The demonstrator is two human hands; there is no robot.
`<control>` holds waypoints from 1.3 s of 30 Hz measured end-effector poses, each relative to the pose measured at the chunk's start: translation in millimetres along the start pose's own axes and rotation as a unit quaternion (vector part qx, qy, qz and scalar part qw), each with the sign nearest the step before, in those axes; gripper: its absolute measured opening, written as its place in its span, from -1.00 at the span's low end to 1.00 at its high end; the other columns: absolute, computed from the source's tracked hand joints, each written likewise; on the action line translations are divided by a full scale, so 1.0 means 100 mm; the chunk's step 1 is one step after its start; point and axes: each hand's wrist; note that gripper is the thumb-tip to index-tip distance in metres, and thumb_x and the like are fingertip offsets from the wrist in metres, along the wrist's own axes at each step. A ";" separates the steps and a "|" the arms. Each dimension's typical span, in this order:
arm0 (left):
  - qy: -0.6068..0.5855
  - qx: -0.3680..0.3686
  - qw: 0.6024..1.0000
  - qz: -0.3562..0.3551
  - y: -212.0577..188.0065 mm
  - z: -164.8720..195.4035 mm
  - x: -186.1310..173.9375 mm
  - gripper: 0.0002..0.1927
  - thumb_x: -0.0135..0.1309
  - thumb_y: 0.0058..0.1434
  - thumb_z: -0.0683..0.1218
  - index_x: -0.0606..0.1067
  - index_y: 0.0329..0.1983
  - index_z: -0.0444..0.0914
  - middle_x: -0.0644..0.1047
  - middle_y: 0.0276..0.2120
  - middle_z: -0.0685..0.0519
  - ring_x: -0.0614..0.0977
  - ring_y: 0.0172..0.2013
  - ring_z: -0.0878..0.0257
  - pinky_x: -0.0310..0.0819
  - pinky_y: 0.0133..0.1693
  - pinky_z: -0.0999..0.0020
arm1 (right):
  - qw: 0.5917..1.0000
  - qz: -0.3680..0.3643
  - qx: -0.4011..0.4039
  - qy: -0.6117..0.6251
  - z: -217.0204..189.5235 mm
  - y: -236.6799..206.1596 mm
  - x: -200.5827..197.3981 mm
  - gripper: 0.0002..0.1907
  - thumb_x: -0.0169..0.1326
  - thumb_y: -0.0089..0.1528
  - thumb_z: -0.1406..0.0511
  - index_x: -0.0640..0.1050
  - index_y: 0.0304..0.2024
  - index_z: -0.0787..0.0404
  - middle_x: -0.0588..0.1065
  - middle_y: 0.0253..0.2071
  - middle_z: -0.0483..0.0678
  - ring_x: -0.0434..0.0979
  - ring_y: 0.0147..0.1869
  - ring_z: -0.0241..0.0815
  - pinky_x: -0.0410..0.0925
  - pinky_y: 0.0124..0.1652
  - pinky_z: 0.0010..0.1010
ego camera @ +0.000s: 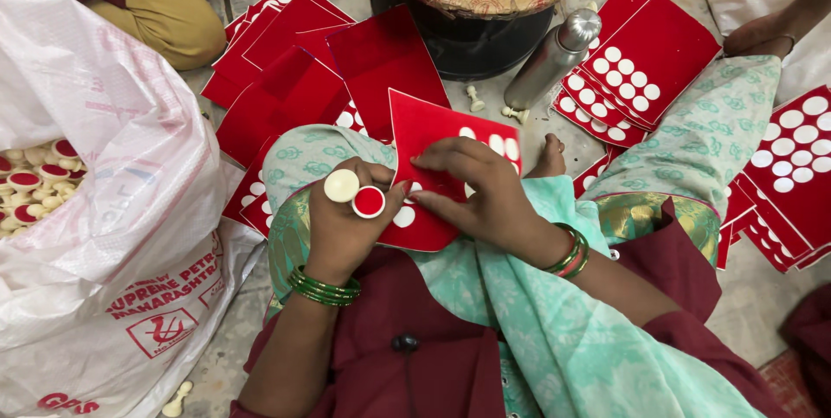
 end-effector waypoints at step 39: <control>0.097 0.041 0.992 -0.070 -0.06 0.09 -0.02 -0.76 0.33 0.15 -0.17 0.44 -0.36 -0.28 0.38 -0.54 0.11 0.40 -0.50 0.32 0.35 -0.40 0.36 | 0.985 -0.072 0.069 0.141 0.16 -0.08 -0.04 -0.84 0.23 0.22 0.42 0.63 -0.15 0.35 0.65 -0.13 0.00 0.66 -0.03 -0.23 0.49 -0.01 -0.41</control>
Point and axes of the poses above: each hand's wrist, its own y-axis towards the middle knuckle, its own x-axis out of the palm, z = x × y
